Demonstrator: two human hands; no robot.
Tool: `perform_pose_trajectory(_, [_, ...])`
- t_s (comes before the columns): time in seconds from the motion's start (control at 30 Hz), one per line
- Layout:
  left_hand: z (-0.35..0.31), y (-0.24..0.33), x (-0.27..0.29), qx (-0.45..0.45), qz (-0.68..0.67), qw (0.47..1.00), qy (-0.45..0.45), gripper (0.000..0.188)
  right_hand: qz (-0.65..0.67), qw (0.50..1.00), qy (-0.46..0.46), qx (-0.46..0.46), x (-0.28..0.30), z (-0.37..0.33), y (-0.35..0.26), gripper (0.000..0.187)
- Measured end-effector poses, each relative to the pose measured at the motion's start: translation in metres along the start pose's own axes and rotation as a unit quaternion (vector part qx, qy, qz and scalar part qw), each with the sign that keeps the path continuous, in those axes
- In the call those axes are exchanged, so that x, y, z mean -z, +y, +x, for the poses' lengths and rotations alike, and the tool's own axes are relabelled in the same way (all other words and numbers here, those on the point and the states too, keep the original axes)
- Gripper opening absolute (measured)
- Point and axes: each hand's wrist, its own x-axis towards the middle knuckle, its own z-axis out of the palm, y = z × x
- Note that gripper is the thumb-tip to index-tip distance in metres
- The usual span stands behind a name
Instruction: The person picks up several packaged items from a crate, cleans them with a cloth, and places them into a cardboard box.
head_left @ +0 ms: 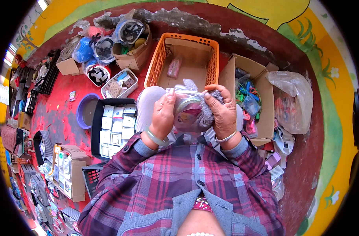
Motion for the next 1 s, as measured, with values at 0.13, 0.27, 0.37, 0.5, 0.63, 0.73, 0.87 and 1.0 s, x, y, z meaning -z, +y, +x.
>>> perform_pose_trajectory(0.13, [0.000, 0.006, -0.003, 0.038, 0.008, 0.996, -0.081, 0.031, 0.053, 0.997, 0.049, -0.010, 0.008, 0.007, 0.002, 0.015])
perform_pose_trajectory(0.27, [0.000, 0.001, 0.006, 0.095, 0.098, 0.960, -0.245, 0.058, 0.109, 0.990, 0.085, -0.036, 0.020, 0.016, 0.005, 0.010])
perform_pose_trajectory(0.37, [-0.004, -0.011, -0.001, 0.140, 0.016, 0.943, -0.301, 0.071, 0.116, 0.986, 0.108, -0.041, 0.027, 0.021, 0.013, 0.009])
perform_pose_trajectory(0.5, [-0.004, -0.016, 0.001, 0.235, -0.038, 0.936, -0.258, 0.064, 0.119, 0.980, 0.158, -0.027, 0.048, 0.030, 0.027, 0.013])
perform_pose_trajectory(0.63, [-0.006, -0.018, 0.005, 0.272, -0.115, 0.934, -0.203, 0.056, 0.139, 0.965, 0.219, 0.029, 0.092, 0.047, 0.011, 0.021])
perform_pose_trajectory(0.73, [-0.001, -0.020, 0.010, 0.301, -0.135, 0.934, -0.137, 0.045, 0.127, 0.972, 0.162, 0.116, 0.081, 0.036, -0.025, 0.029])
perform_pose_trajectory(0.87, [0.007, -0.026, 0.000, 0.294, -0.252, 0.921, -0.047, 0.052, -0.195, 0.965, -0.035, 0.172, 0.041, 0.008, -0.019, 0.035])
perform_pose_trajectory(1.0, [0.007, -0.038, -0.002, 0.247, -0.250, 0.936, 0.012, 0.050, -0.566, 0.747, -0.229, 0.261, 0.016, -0.007, 0.039, 0.061])
